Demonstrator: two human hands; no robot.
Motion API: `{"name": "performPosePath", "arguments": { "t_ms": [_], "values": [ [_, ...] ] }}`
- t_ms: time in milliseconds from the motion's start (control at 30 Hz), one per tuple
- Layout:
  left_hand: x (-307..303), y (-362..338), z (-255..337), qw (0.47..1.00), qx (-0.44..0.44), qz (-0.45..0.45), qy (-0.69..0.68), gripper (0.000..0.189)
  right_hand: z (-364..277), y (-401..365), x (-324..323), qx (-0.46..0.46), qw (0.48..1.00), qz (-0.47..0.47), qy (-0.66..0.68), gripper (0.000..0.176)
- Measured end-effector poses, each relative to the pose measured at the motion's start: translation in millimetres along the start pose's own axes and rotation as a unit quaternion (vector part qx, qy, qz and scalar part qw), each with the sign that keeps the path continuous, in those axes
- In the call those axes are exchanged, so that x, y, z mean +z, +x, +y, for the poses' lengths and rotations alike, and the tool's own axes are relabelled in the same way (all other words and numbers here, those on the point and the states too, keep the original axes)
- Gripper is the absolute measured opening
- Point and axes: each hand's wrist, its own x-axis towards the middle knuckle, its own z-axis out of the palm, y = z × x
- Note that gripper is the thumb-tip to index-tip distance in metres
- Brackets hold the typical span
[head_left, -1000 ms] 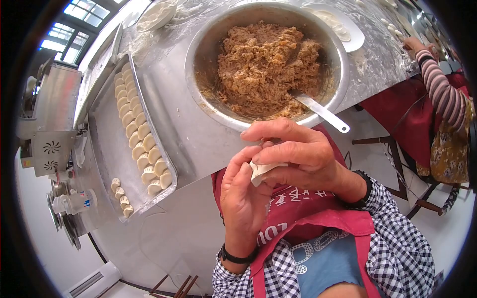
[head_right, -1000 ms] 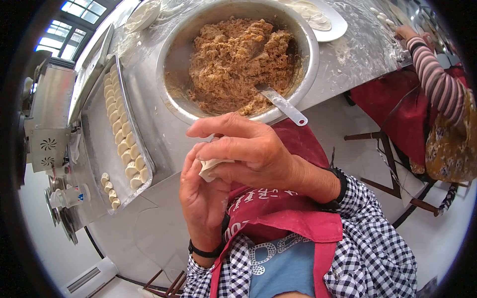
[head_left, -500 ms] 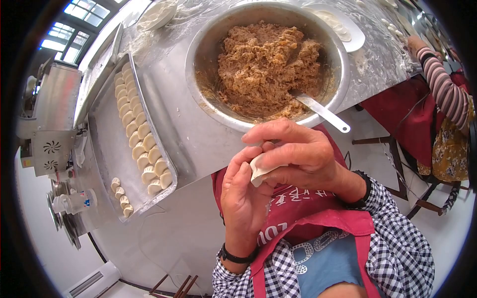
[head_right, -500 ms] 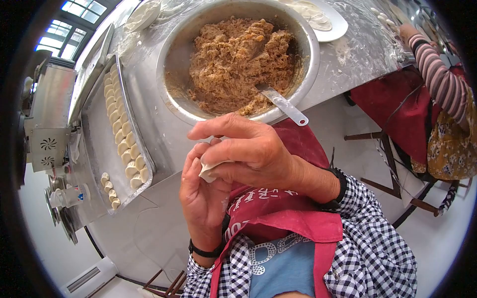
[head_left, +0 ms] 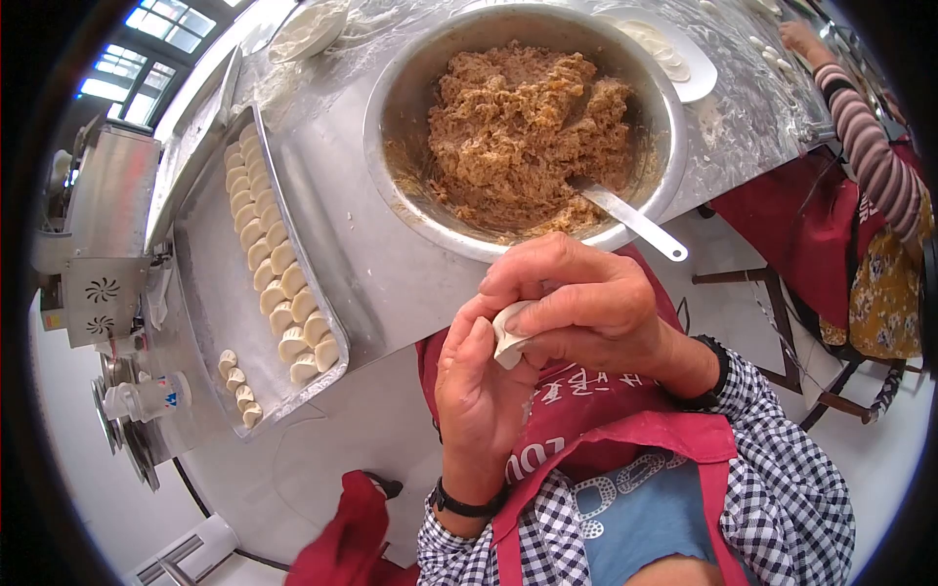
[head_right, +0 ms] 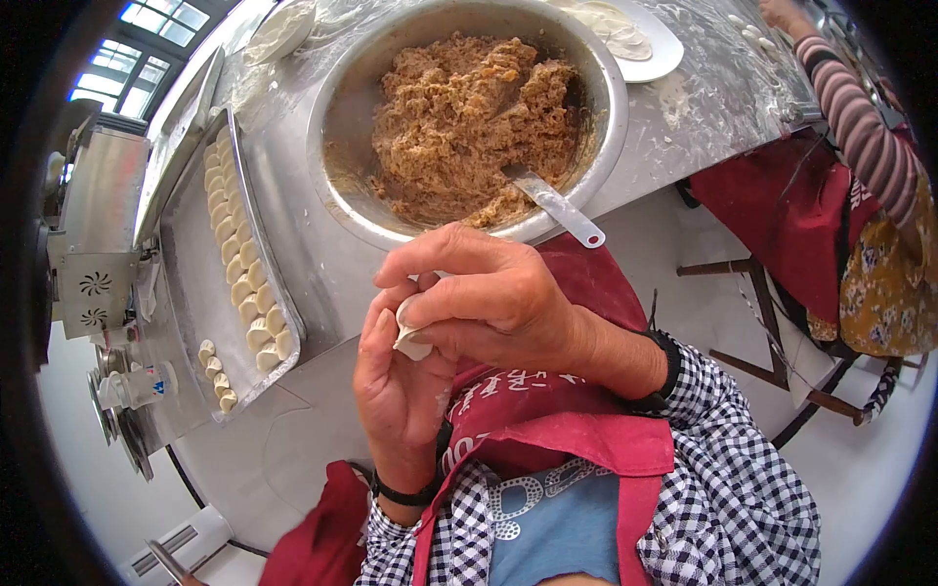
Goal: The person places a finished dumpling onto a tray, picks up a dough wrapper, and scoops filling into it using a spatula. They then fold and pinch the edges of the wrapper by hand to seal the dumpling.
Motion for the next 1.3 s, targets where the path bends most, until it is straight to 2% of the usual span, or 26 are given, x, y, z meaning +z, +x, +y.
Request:
{"name": "performPosePath", "arguments": {
  "t_ms": [67, 200, 300, 367, 400, 467, 533, 567, 600, 667, 800, 867, 967, 1000, 1067, 1133, 1300],
  "values": [
    [3, 1, 0, 1.0, -0.001, 0.005, -0.008, 0.035, 6, 1, -5, -0.056, 0.998, -0.042, 0.008, 0.018],
    [6, 1, 1, 1.0, -0.002, 0.026, 0.007, 0.036, 7, 2, -6, -0.076, 0.996, -0.049, -0.012, 0.018],
    [0, 0, 1, 1.0, -0.001, -0.003, 0.003, 0.036, 3, 3, -4, -0.073, 0.996, -0.052, -0.008, 0.017],
    [-3, 0, 1, 1.0, 0.001, -0.027, -0.002, 0.036, -5, 2, 2, 0.008, 1.0, 0.001, 0.016, 0.014],
    [-4, 0, 1, 1.0, -0.002, -0.03, -0.007, 0.036, -2, 2, 1, 0.008, 1.0, 0.001, 0.016, 0.014],
    [-2, 0, 1, 0.999, -0.004, -0.033, -0.012, 0.035, 7, 0, -3, -0.057, 0.997, -0.042, 0.02, 0.019],
    [6, 0, 2, 1.0, -0.007, 0.029, -0.005, 0.035, 10, 0, -5, -0.07, 0.996, -0.048, 0.008, 0.018],
    [5, 0, 2, 1.0, -0.007, 0.029, -0.005, 0.035, 10, 1, -5, -0.082, 0.995, -0.055, -0.003, 0.018],
    [3, 0, 2, 1.0, -0.007, 0.018, -0.011, 0.035, 7, 1, -4, -0.082, 0.995, -0.055, -0.003, 0.018],
    [0, 0, 2, 1.0, -0.006, 0.007, -0.016, 0.035, -2, 3, -1, -0.023, 1.0, -0.019, -0.004, 0.016],
    [-6, 1, 1, 0.999, -0.002, -0.036, -0.024, 0.035, -1, 4, -1, -0.01, 1.0, -0.014, 0.004, 0.016],
    [-7, 2, 1, 0.998, -0.007, -0.051, -0.032, 0.035, 12, 3, -4, -0.103, 0.993, -0.049, -0.011, 0.022],
    [-5, 2, 1, 0.998, -0.013, -0.035, -0.041, 0.035, 13, 3, -4, -0.112, 0.992, -0.051, -0.006, 0.026],
    [-7, 1, 0, 0.998, -0.009, -0.049, -0.044, 0.036, 9, 4, -1, -0.111, 0.992, -0.051, -0.006, 0.026],
    [-8, 0, 0, 0.997, -0.005, -0.062, -0.047, 0.036, -3, 5, 5, -0.022, 1.0, 0.003, -0.006, 0.019],
    [-3, 0, 1, 0.999, -0.02, -0.009, -0.031, 0.039, -2, 7, 8, -0.043, 0.999, 0.005, -0.025, 0.019],
    [3, 0, 1, 0.998, -0.029, 0.018, -0.051, 0.043, 4, 4, 8, -0.104, 0.989, -0.029, -0.098, 0.019]
  ]
}}
